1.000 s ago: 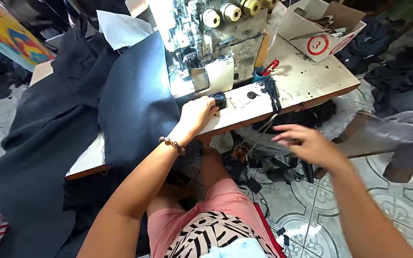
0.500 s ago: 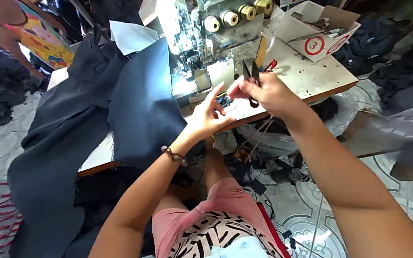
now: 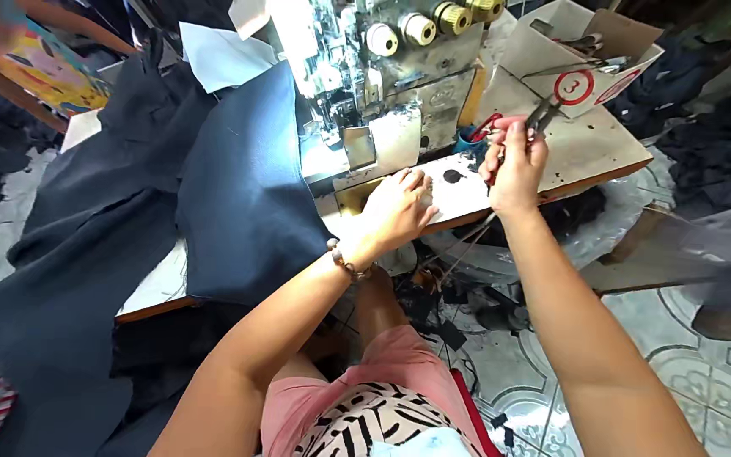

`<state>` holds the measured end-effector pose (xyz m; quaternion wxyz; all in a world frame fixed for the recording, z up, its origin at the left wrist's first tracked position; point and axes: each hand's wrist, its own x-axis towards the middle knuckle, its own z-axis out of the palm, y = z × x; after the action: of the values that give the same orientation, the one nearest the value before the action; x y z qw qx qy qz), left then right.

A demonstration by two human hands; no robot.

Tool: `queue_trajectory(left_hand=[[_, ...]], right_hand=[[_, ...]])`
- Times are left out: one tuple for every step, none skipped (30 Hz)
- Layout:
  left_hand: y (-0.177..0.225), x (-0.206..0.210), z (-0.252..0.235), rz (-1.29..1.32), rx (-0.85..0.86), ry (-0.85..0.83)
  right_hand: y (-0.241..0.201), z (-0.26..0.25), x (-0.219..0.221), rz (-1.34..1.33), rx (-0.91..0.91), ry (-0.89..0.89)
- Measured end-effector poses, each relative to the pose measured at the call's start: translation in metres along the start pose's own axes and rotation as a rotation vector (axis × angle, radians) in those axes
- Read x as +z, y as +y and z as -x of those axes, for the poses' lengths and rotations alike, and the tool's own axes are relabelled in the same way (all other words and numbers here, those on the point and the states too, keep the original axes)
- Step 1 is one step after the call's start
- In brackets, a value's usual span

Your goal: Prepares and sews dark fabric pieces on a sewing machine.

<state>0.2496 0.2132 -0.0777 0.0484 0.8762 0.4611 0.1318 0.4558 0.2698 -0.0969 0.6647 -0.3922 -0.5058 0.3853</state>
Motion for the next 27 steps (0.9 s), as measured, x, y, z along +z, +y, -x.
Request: queue_trajectory(left_hand=[[0.002,-0.005,0.009,0.028,-0.06,-0.006],[0.005,-0.013,0.019,0.049,-0.158,-0.06],[0.006,-0.021,0.024,0.071,-0.251,-0.148],[0.005,-0.029,0.022,0.095,-0.318,-0.26],[0.002,-0.038,0.012,0.127,-0.378,-0.398],[-0.001,-0.046,-0.003,0.173,-0.438,-0.532],[-0.004,-0.052,-0.018,0.233,-0.517,-0.649],[-0.008,-0.056,-0.027,0.305,-0.601,-0.706],[-0.014,-0.051,-0.032,0.4,-0.674,-0.676],[-0.025,-0.036,-0.031,0.489,-0.686,-0.562],[-0.037,-0.014,-0.029,0.51,-0.626,-0.451],[-0.042,-0.003,-0.028,0.514,-0.569,-0.411],[-0.037,-0.009,-0.026,0.511,-0.518,-0.437],[-0.023,-0.03,-0.023,0.491,-0.486,-0.497],[-0.009,-0.045,-0.017,0.412,-0.441,-0.486],[0.003,-0.05,-0.006,0.291,-0.367,-0.401],[0.012,-0.049,0.01,0.194,-0.285,-0.241],[0.018,-0.046,0.03,0.137,-0.192,-0.035],[0.018,-0.042,0.051,0.078,-0.085,0.228],[0.012,-0.04,0.071,0.0,-0.026,0.482],[0.0,-0.042,0.092,-0.071,-0.053,0.634],[-0.017,-0.048,0.115,-0.124,-0.177,0.68],[-0.037,-0.055,0.138,-0.134,-0.384,0.64],[-0.059,-0.062,0.159,-0.107,-0.636,0.547],[-0.077,-0.076,0.175,-0.029,-0.856,0.446],[-0.09,-0.093,0.186,0.043,-1.005,0.334],[-0.092,-0.11,0.194,0.1,-1.076,0.185]], right_hand=[[-0.001,0.001,-0.001,-0.031,0.015,-0.004],[-0.001,0.001,-0.001,-0.052,0.026,-0.015],[-0.002,-0.001,0.0,-0.058,0.03,-0.025],[-0.003,-0.002,0.001,-0.046,0.038,-0.035],[-0.003,-0.003,0.003,-0.021,0.05,-0.047],[-0.003,-0.004,0.004,0.012,0.059,-0.062],[-0.004,-0.004,0.005,0.041,0.065,-0.078],[-0.004,-0.003,0.006,0.051,0.06,-0.092],[-0.004,-0.003,0.004,0.046,0.051,-0.107],[-0.003,-0.002,0.002,0.024,0.04,-0.118],[-0.001,-0.002,-0.002,-0.01,0.038,-0.12],[0.003,-0.003,-0.007,-0.051,0.053,-0.112],[0.004,-0.003,-0.008,-0.075,0.069,-0.097],[0.003,-0.003,-0.007,-0.083,0.083,-0.076],[0.002,-0.003,-0.005,-0.089,0.089,-0.059],[0.001,-0.003,-0.004,-0.089,0.091,-0.047],[0.001,-0.003,-0.002,-0.086,0.082,-0.036],[0.002,-0.003,-0.002,-0.083,0.059,-0.03],[0.002,-0.001,-0.002,-0.079,0.022,-0.03],[0.001,0.003,-0.002,-0.07,-0.011,-0.028],[-0.005,0.012,0.001,-0.06,-0.032,-0.033],[-0.016,0.023,0.006,-0.054,-0.043,-0.064],[-0.028,0.038,0.012,-0.07,-0.041,-0.115],[-0.041,0.056,0.019,-0.1,-0.018,-0.176],[-0.053,0.078,0.026,-0.14,0.026,-0.234],[-0.061,0.102,0.036,-0.178,0.093,-0.28],[-0.064,0.13,0.045,-0.208,0.189,-0.305]])
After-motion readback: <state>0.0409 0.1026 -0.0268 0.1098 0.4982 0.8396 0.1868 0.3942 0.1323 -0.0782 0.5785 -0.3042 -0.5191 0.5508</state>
